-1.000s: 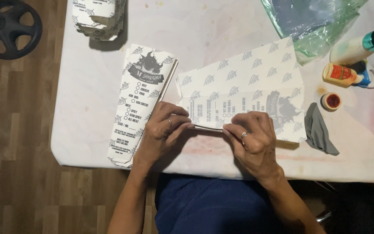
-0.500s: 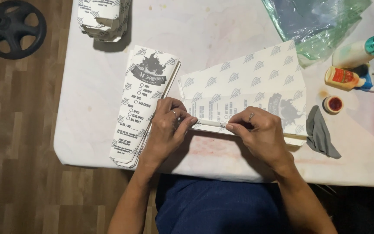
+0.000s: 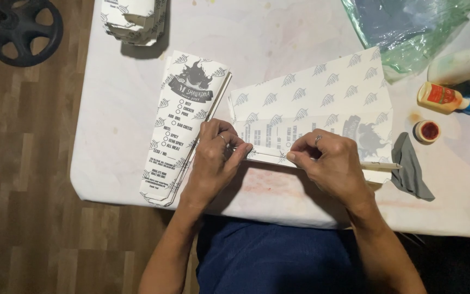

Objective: Folding printed paper wrappers and securing them with adhesive tape on a work table.

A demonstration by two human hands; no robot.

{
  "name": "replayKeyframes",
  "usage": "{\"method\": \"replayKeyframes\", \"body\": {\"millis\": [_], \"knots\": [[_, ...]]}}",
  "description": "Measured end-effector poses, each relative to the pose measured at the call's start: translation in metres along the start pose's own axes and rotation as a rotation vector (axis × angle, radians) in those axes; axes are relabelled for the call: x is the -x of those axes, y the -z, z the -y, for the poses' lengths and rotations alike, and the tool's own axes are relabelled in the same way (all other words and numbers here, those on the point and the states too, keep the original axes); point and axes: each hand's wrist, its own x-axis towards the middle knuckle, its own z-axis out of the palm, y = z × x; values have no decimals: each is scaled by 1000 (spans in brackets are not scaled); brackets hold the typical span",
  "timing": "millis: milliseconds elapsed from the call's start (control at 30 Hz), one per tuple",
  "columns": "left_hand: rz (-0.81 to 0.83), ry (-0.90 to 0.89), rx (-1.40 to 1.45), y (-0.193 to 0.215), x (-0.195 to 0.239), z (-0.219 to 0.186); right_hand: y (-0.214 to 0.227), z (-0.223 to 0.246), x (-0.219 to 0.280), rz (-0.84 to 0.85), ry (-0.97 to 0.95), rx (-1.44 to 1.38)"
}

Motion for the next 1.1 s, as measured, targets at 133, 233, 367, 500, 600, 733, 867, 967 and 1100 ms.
{"method": "replayKeyframes", "body": {"millis": [133,233,367,500,600,733,867,967,1100], "knots": [[-104,15,138,-2,4,3,1,0,0,15,12,60],[-171,-56,-3,-17,13,4,3,-1,4,5,61,155],[-134,-459,-263,-33,20,1,5,-7,15,-57,140,378],[-110,-655,-551,-20,22,-30,10,-22,33,-109,219,388],[-71,-678,-711,-24,31,-29,9,-39,36,-160,219,268],[-12,-631,-737,-26,34,-31,16,-38,31,-149,191,169],[77,-508,-741,-29,39,-33,23,-29,23,-89,72,24],[151,-427,-750,-32,43,-31,26,-24,18,-29,-27,37],[232,-367,-728,-27,40,-39,29,-17,10,65,-156,245]]}}
